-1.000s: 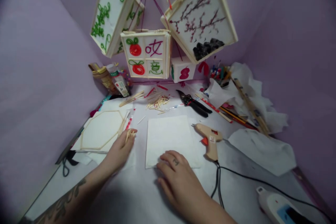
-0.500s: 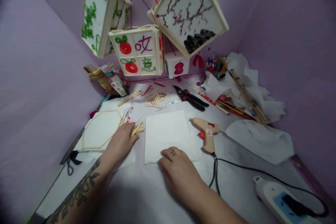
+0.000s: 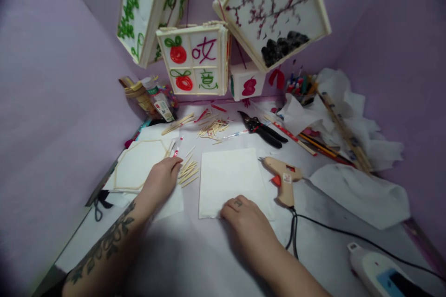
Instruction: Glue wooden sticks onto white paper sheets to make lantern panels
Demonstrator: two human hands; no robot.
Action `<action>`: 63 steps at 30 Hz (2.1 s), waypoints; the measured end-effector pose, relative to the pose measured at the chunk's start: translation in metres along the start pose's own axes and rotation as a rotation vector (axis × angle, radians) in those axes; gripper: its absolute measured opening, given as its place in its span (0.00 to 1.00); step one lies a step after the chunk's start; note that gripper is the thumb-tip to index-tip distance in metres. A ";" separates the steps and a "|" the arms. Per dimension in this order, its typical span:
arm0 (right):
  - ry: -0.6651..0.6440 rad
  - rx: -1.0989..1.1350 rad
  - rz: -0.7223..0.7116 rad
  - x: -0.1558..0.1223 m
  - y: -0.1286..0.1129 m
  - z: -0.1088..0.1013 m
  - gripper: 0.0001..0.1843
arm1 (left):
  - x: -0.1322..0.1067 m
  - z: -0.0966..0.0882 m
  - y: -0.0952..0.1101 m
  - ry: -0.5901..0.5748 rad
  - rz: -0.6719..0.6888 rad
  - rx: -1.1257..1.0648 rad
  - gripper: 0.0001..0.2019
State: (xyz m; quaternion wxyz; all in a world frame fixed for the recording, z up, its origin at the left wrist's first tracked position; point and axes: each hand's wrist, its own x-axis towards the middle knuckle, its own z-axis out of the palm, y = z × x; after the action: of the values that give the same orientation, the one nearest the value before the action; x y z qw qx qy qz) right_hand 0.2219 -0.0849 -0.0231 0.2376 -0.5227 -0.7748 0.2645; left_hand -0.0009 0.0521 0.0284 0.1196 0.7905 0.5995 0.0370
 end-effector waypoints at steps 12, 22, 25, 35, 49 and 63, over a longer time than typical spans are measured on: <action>0.009 0.030 -0.027 -0.002 0.004 -0.001 0.22 | 0.027 0.005 0.000 -0.161 -0.035 0.029 0.14; -0.002 0.041 0.010 0.000 0.002 -0.004 0.21 | 0.004 -0.003 -0.006 -0.285 0.085 -0.056 0.16; -0.004 0.046 0.003 -0.001 0.003 -0.003 0.19 | 0.000 0.004 -0.001 -0.219 0.064 0.008 0.16; -0.009 0.046 0.002 -0.001 0.004 -0.003 0.20 | 0.012 0.010 -0.008 -0.041 -0.039 0.008 0.11; -0.025 0.016 -0.004 0.001 0.000 -0.006 0.19 | 0.007 0.016 -0.004 -0.095 -0.045 -0.077 0.08; -0.029 0.017 0.018 0.000 0.001 -0.006 0.18 | -0.026 -0.002 0.016 -0.289 0.328 -0.189 0.21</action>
State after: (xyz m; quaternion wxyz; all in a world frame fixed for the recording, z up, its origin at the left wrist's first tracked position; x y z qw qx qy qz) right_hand 0.2261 -0.0841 -0.0192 0.2283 -0.5235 -0.7713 0.2810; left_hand 0.0064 0.0237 0.0359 0.2697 0.8599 0.4335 -0.0016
